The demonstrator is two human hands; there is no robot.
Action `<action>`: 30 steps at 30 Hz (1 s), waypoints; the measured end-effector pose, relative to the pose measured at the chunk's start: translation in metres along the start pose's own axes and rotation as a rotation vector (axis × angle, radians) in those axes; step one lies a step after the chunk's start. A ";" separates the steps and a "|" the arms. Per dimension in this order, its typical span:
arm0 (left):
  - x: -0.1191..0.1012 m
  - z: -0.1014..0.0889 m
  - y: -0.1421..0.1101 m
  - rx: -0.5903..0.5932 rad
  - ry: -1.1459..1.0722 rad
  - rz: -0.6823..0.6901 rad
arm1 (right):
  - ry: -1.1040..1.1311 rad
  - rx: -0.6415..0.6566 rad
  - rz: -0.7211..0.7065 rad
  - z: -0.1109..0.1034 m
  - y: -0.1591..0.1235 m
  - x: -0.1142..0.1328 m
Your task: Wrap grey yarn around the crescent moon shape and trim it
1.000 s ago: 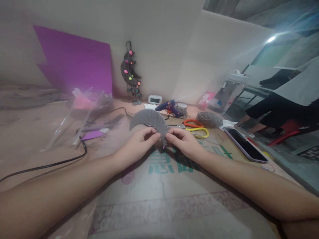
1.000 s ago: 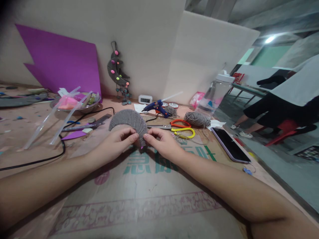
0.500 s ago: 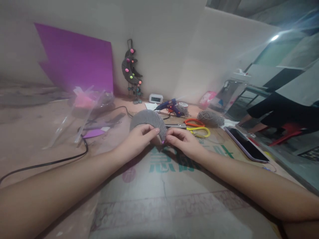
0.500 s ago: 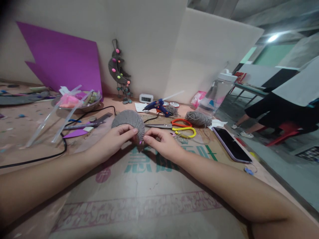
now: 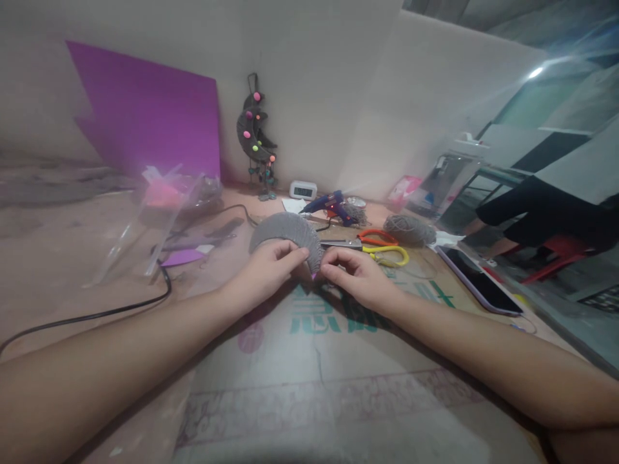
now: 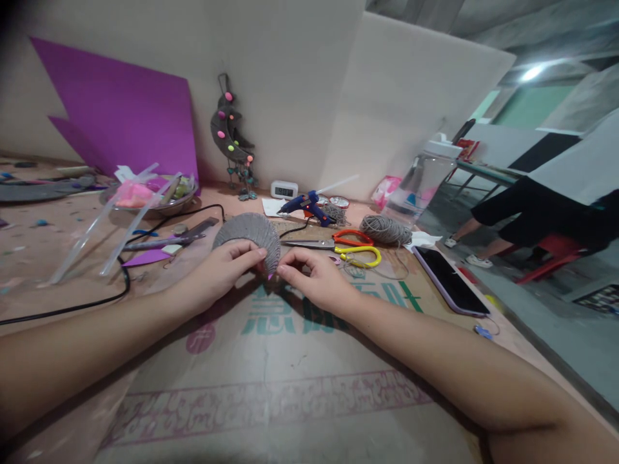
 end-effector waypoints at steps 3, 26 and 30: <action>0.002 0.000 0.001 -0.007 -0.024 -0.001 | -0.025 -0.006 0.016 0.000 0.001 0.000; 0.009 0.002 0.002 0.033 -0.113 -0.041 | -0.043 -0.028 0.012 -0.002 0.001 0.002; 0.009 0.003 0.000 0.051 -0.135 -0.032 | 0.003 -0.019 0.046 -0.002 0.000 -0.004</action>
Point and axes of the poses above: each hand's wrist, its own y-axis towards the middle knuckle, its own z-axis out of the palm, x = y × z, the point moved 6 cm from there along y, towards the middle knuckle, and after that the axes turned 7 degrees about -z, right-handed, at the moved point
